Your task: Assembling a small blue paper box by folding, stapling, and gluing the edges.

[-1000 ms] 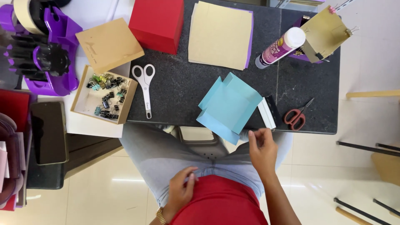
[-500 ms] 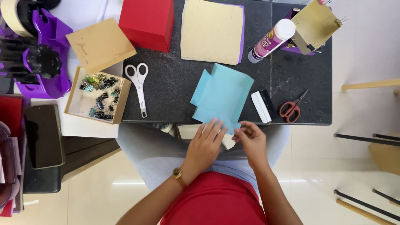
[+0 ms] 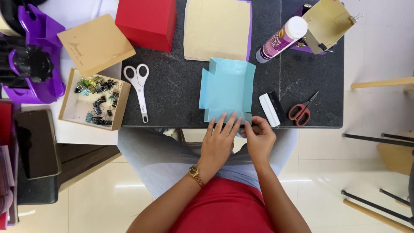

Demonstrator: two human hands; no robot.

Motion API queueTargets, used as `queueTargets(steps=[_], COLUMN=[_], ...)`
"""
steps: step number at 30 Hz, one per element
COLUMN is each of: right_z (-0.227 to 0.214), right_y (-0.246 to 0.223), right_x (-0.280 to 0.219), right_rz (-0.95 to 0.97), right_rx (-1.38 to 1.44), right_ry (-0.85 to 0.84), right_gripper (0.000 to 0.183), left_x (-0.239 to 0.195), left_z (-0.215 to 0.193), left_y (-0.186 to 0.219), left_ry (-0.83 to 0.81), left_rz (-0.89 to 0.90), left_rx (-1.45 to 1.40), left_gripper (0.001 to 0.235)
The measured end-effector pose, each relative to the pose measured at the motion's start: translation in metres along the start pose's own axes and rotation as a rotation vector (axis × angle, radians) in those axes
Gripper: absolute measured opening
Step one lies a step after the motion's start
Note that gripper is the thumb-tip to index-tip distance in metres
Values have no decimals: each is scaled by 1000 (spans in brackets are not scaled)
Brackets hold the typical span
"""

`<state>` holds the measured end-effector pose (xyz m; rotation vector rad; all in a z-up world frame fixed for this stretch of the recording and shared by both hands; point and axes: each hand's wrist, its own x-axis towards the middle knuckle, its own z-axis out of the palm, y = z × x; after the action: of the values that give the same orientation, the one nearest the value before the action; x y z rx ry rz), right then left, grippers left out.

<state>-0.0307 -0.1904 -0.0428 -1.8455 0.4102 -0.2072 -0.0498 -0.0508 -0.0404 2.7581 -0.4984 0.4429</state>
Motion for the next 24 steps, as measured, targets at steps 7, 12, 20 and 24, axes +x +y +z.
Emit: queueTargets(steps=[7, 12, 20, 24], right_z=[8, 13, 12, 11], right_y=[-23, -30, -29, -26], right_x=[-9, -9, -10, -12], right_rz=[-445, -755, -840, -860], right_rx=[-257, -548, -661, -727], right_ry=[-12, -22, -47, -60], right_gripper=[28, 29, 32, 31], left_x=[0, 0, -9, 1], left_z=[5, 5, 24, 4], left_y=[0, -4, -9, -10], left_ry=[-41, -29, 76, 39], left_rz=[-29, -17, -59, -11], left_rx=[-108, -130, -277, -169], left_gripper=[80, 71, 54, 52])
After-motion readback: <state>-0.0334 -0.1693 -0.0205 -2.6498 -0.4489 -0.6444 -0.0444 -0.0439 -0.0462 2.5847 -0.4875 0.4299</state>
